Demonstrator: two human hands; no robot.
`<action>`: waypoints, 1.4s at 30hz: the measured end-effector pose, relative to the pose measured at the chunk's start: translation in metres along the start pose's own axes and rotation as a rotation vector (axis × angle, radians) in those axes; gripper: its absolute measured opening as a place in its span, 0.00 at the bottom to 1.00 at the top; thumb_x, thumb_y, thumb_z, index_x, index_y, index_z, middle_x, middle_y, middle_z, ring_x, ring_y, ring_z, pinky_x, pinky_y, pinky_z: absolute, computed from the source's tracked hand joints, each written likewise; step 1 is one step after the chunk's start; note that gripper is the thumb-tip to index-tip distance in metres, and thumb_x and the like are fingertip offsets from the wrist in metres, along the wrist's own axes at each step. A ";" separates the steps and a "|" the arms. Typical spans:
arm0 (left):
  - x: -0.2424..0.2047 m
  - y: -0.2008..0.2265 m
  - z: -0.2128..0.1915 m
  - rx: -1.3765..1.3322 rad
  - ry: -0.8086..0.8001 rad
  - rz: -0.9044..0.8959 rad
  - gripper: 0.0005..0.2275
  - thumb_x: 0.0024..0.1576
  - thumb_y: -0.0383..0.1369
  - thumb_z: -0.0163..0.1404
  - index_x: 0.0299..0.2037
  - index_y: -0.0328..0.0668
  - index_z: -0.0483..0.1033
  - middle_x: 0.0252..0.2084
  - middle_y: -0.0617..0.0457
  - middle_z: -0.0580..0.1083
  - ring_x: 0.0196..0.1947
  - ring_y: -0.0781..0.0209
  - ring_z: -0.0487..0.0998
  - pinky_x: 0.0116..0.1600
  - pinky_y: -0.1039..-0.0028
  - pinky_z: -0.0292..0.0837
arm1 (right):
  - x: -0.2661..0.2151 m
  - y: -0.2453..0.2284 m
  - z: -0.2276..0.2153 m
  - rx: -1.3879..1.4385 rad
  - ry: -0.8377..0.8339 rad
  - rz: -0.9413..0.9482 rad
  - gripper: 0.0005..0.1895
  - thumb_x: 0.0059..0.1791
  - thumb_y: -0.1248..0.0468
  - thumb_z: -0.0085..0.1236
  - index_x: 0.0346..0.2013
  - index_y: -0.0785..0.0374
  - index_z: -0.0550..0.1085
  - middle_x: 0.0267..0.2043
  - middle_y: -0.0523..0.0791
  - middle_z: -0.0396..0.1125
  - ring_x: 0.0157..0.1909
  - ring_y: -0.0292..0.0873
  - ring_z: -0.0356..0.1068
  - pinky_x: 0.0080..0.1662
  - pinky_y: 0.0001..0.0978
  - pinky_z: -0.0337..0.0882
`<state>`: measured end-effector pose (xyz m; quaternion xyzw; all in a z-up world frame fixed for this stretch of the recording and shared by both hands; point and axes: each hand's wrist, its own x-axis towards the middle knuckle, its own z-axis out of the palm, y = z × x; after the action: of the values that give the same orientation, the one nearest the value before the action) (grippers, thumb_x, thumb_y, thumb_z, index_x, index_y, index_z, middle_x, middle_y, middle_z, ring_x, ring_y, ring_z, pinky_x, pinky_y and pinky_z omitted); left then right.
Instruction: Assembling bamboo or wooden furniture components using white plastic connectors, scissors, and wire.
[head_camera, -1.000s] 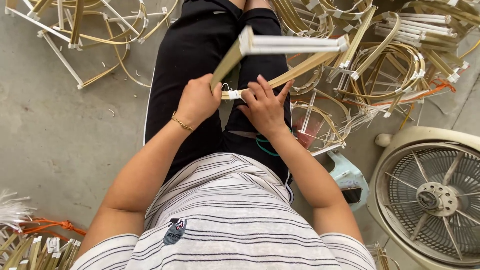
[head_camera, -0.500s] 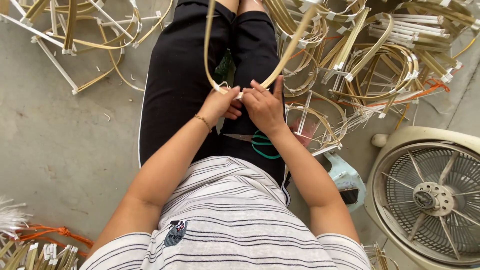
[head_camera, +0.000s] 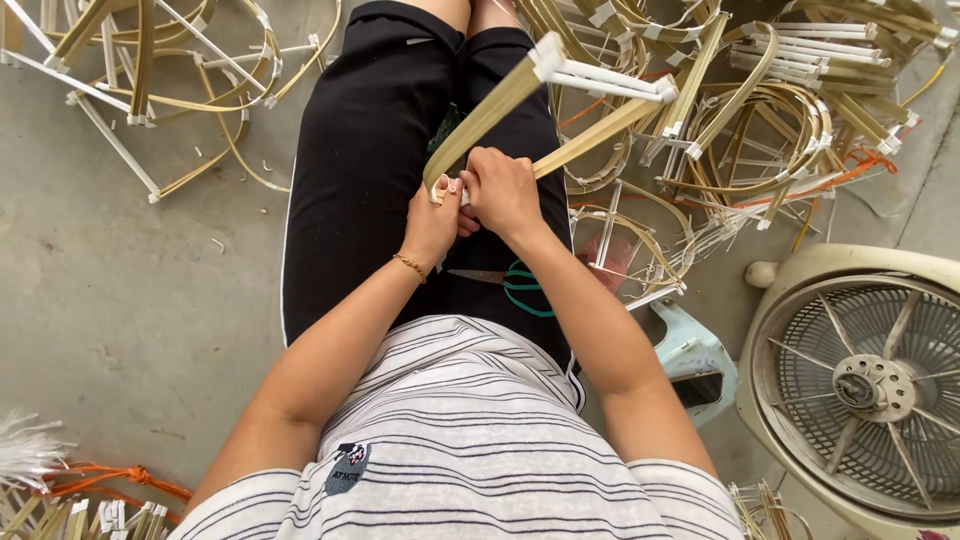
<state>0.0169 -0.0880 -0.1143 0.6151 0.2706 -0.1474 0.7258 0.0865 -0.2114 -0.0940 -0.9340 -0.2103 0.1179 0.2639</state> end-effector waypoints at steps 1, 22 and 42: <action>0.001 -0.001 -0.001 0.001 -0.002 0.003 0.11 0.67 0.38 0.43 0.46 0.35 0.68 0.28 0.48 0.78 0.21 0.63 0.81 0.26 0.75 0.78 | 0.002 0.000 0.001 -0.001 0.004 0.000 0.07 0.50 0.61 0.57 0.31 0.60 0.72 0.32 0.44 0.71 0.40 0.50 0.72 0.45 0.48 0.63; -0.012 0.069 -0.033 0.399 -0.066 0.162 0.08 0.59 0.28 0.50 0.47 0.37 0.76 0.30 0.54 0.79 0.24 0.67 0.81 0.31 0.76 0.78 | -0.045 0.003 -0.036 -0.189 -0.019 -0.340 0.16 0.45 0.59 0.70 0.44 0.56 0.75 0.37 0.46 0.73 0.39 0.52 0.73 0.41 0.46 0.71; -0.020 0.050 -0.012 0.283 -0.101 -0.076 0.09 0.62 0.29 0.44 0.42 0.36 0.79 0.26 0.52 0.78 0.22 0.65 0.81 0.27 0.75 0.80 | -0.031 0.012 0.001 0.129 0.203 0.010 0.04 0.50 0.63 0.58 0.35 0.60 0.74 0.40 0.43 0.70 0.45 0.48 0.69 0.49 0.42 0.63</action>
<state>0.0257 -0.0691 -0.0636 0.6923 0.2332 -0.2419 0.6386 0.0625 -0.2338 -0.0980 -0.9232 -0.1696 0.0377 0.3428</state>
